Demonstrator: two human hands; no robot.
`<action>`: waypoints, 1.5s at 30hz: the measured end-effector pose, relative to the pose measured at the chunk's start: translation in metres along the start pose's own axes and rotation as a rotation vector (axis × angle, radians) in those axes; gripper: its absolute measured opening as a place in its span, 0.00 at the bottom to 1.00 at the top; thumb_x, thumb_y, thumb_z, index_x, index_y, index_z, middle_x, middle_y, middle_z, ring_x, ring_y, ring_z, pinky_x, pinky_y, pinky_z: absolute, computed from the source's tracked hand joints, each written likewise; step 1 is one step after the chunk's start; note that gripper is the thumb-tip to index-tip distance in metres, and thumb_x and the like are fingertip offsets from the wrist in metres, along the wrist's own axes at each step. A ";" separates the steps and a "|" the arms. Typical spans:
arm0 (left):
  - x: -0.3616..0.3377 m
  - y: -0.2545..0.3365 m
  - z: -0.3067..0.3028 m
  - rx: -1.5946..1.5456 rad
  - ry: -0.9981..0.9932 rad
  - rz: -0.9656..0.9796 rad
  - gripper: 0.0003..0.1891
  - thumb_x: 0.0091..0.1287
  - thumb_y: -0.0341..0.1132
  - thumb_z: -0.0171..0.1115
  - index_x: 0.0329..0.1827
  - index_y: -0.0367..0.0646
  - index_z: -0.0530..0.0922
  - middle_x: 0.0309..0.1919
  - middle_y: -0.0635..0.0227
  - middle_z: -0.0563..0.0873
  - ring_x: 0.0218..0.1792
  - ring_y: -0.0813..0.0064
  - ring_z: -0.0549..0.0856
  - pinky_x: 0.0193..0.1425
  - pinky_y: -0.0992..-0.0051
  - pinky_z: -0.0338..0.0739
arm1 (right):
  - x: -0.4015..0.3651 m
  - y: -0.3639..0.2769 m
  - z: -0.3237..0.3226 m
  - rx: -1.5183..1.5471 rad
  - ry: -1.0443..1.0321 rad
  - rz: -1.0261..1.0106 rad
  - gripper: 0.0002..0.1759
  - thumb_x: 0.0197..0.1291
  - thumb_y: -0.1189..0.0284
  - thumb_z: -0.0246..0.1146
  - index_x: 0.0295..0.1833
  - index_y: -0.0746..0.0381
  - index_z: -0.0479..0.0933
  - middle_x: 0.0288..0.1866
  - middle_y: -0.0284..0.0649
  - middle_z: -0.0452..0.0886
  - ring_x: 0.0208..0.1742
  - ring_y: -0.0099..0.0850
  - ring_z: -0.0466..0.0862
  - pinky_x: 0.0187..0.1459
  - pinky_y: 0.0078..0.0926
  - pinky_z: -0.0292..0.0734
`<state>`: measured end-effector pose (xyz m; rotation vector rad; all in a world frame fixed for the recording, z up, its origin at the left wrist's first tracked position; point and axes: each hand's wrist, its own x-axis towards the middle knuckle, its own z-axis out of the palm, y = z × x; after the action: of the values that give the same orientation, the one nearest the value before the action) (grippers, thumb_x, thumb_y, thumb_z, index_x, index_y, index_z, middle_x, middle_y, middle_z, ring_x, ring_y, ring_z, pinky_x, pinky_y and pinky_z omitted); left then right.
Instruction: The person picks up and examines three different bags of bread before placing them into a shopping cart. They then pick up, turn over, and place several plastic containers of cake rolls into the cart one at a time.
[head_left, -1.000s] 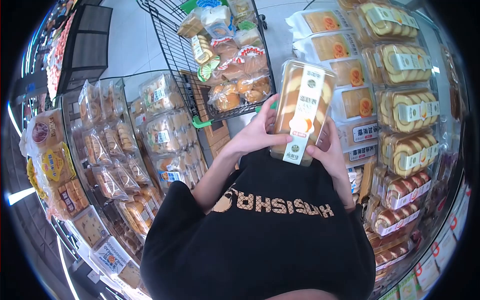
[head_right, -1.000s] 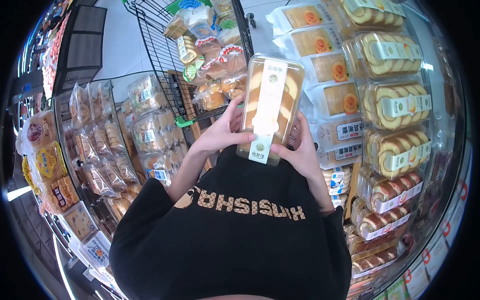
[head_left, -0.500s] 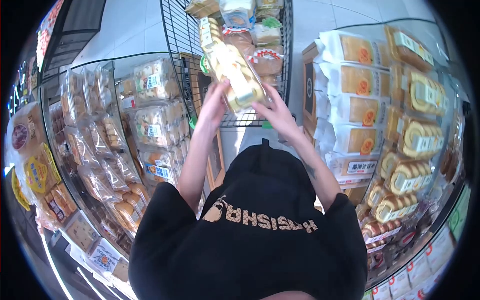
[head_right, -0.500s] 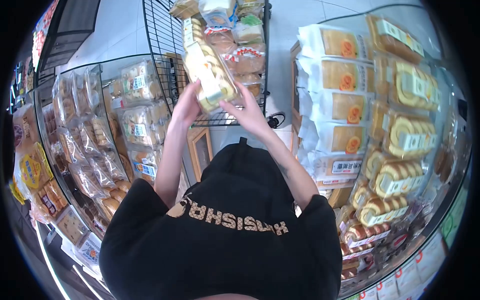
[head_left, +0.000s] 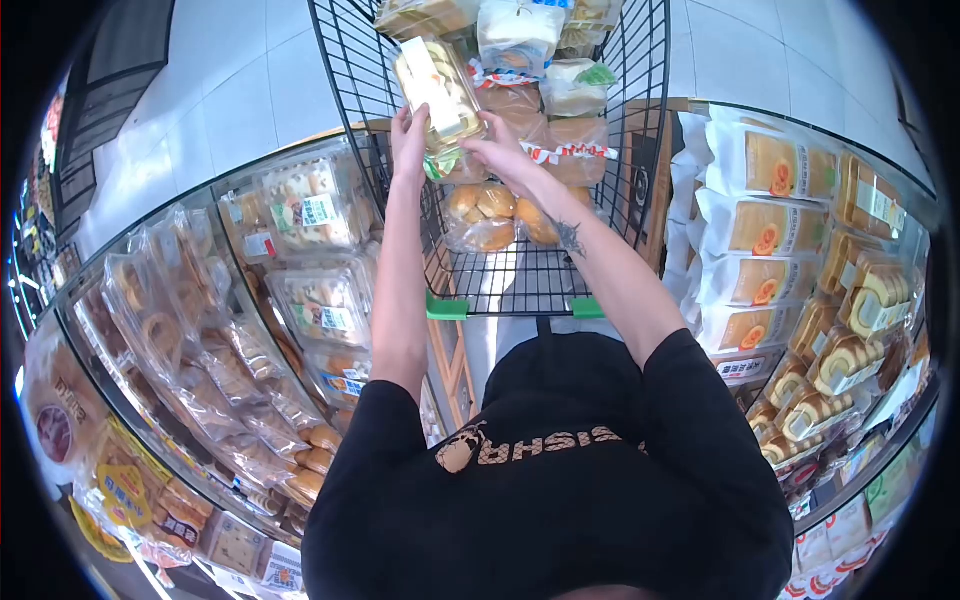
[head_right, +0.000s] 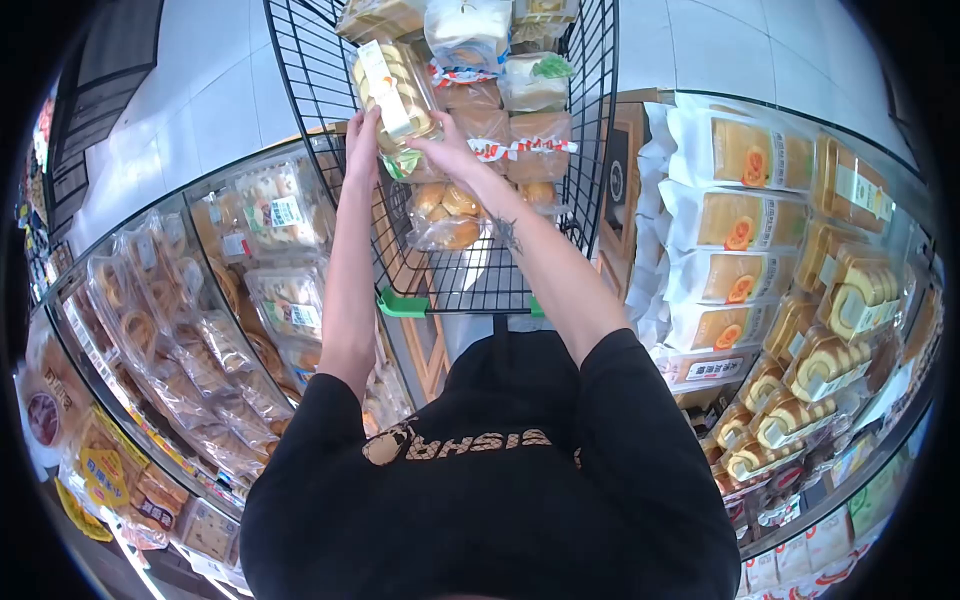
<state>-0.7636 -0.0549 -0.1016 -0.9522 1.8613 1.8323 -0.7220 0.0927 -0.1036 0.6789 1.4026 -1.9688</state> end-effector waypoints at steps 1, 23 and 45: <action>-0.002 0.000 0.000 0.001 -0.004 0.001 0.38 0.61 0.45 0.61 0.67 0.33 0.53 0.58 0.51 0.69 0.57 0.65 0.72 0.58 0.69 0.67 | 0.003 0.001 0.002 -0.011 0.000 0.001 0.45 0.50 0.64 0.66 0.69 0.64 0.50 0.66 0.51 0.61 0.65 0.38 0.65 0.62 0.30 0.61; -0.304 -0.148 0.104 0.639 -0.796 0.358 0.24 0.64 0.35 0.55 0.59 0.31 0.62 0.51 0.50 0.72 0.55 0.61 0.73 0.59 0.68 0.65 | -0.409 0.100 -0.122 -0.512 0.289 -0.319 0.11 0.55 0.73 0.57 0.45 0.63 0.72 0.29 0.39 0.77 0.32 0.33 0.79 0.37 0.31 0.73; -0.630 -0.116 0.266 0.775 -2.114 0.316 0.14 0.65 0.26 0.53 0.54 0.37 0.70 0.48 0.65 0.78 0.50 0.76 0.78 0.56 0.76 0.70 | -0.707 0.180 -0.142 -0.036 2.038 -0.776 0.09 0.52 0.81 0.62 0.41 0.67 0.73 0.33 0.41 0.75 0.34 0.30 0.77 0.40 0.24 0.72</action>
<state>-0.2926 0.3451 0.2126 1.2336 0.8356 0.8529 -0.1044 0.3182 0.2429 2.8288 2.9784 -1.1092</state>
